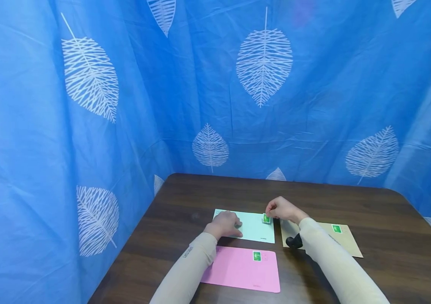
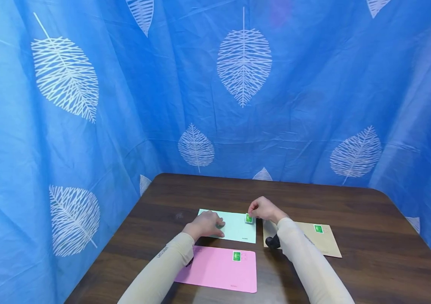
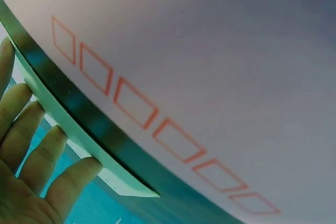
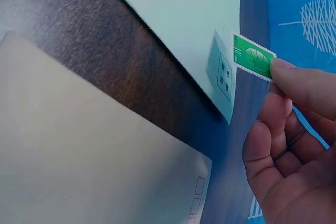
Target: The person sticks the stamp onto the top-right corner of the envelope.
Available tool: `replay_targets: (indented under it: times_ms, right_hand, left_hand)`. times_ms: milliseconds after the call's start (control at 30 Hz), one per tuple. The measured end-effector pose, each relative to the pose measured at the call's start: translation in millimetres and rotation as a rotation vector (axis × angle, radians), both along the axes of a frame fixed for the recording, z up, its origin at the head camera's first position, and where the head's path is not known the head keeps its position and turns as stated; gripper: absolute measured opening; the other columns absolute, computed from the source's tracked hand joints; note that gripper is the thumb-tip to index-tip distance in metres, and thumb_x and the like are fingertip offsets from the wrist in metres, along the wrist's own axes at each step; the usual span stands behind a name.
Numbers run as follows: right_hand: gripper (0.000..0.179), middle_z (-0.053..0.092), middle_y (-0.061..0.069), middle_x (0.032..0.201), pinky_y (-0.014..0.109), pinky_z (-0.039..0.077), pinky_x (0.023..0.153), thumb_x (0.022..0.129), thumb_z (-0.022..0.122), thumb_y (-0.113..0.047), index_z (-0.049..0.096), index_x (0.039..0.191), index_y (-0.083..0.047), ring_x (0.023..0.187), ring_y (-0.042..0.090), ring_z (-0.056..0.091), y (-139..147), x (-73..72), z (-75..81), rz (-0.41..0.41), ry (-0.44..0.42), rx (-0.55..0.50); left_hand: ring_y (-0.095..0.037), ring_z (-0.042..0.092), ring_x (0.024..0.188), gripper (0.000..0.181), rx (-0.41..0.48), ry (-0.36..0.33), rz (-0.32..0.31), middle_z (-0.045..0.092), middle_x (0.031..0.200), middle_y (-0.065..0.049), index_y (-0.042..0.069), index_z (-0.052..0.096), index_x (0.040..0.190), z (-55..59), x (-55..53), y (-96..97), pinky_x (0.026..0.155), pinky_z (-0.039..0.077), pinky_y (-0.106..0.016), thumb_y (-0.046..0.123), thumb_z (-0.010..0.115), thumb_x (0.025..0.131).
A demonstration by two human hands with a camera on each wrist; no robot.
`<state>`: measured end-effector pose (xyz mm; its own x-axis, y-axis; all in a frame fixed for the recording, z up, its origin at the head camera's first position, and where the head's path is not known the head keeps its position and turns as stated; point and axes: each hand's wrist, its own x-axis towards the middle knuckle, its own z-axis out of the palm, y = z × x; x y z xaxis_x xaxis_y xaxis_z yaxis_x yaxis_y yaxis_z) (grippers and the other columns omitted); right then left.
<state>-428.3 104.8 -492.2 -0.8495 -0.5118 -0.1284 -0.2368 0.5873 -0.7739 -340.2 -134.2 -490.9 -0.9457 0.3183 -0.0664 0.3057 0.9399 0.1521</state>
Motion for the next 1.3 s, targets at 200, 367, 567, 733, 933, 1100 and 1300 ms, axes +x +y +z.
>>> replay_targets:
  times_ms: [200,367,567,733,933,1100,1300]
  right_hand:
    - [0.006,0.068,0.004,0.083,0.029,0.047,0.065,0.09,0.067,0.0,0.072,0.087,-0.001,0.073,0.017,0.055,-1.0,-4.8,-3.0,-0.007,0.005,0.003]
    - [0.005,0.068,0.005,0.084,0.029,0.047,0.065,0.091,0.067,-0.001,0.072,0.088,0.0,0.073,0.018,0.055,-2.9,-5.8,-5.7,-0.004,-0.004,-0.002]
    - [0.005,0.068,0.005,0.083,0.03,0.048,0.066,0.091,0.068,0.0,0.072,0.088,0.0,0.073,0.018,0.055,-8.8,-4.1,-8.0,-0.001,-0.014,-0.014]
    - [0.007,0.067,0.005,0.08,0.028,0.047,0.063,0.091,0.067,0.0,0.072,0.086,-0.001,0.069,0.016,0.054,-12.5,-4.1,-11.4,0.006,-0.003,-0.016]
    - [0.007,0.066,0.004,0.08,0.029,0.046,0.062,0.09,0.068,0.0,0.072,0.084,-0.002,0.069,0.017,0.053,-16.5,-3.0,-13.1,-0.012,0.019,0.02]
    - [0.008,0.066,0.004,0.082,0.03,0.047,0.065,0.09,0.069,-0.001,0.072,0.083,-0.005,0.074,0.018,0.054,-19.8,-2.0,-15.0,-0.032,0.048,0.052]
    - [0.01,0.066,0.003,0.084,0.03,0.046,0.068,0.09,0.069,0.0,0.072,0.083,-0.006,0.078,0.018,0.054,-21.3,0.2,-17.1,-0.047,0.068,0.069]
  left_hand:
    - [-0.017,0.068,0.114,0.039,-0.005,0.003,0.011,0.075,0.117,0.009,0.024,0.078,0.114,-1.6,-2.4,0.9,0.094,0.054,-0.027,0.04,0.083,0.079]
    - [-0.017,0.068,0.111,0.039,-0.006,-0.01,0.027,0.075,0.116,0.009,0.025,0.078,0.113,-3.4,-2.0,2.3,0.091,0.056,-0.027,0.04,0.083,0.078]
    - [-0.017,0.068,0.112,0.039,-0.004,-0.009,0.036,0.075,0.116,0.01,0.025,0.078,0.113,-3.4,-1.0,2.9,0.091,0.055,-0.027,0.041,0.083,0.077]
    - [-0.016,0.067,0.113,0.039,0.003,-0.008,0.028,0.075,0.116,0.009,0.023,0.078,0.113,-2.4,-0.1,3.1,0.094,0.054,-0.026,0.039,0.083,0.078]
    - [-0.016,0.068,0.112,0.038,0.0,0.0,0.024,0.075,0.115,0.009,0.023,0.078,0.113,-3.3,-0.1,2.5,0.094,0.054,-0.026,0.039,0.083,0.079]
    - [-0.017,0.068,0.112,0.038,0.004,0.004,0.027,0.076,0.115,0.009,0.023,0.078,0.112,-4.6,-0.1,1.6,0.095,0.053,-0.026,0.039,0.084,0.078]
    - [-0.016,0.068,0.11,0.038,-0.008,0.015,0.022,0.076,0.114,0.01,0.025,0.079,0.112,-4.5,1.1,1.9,0.092,0.054,-0.025,0.04,0.084,0.077]
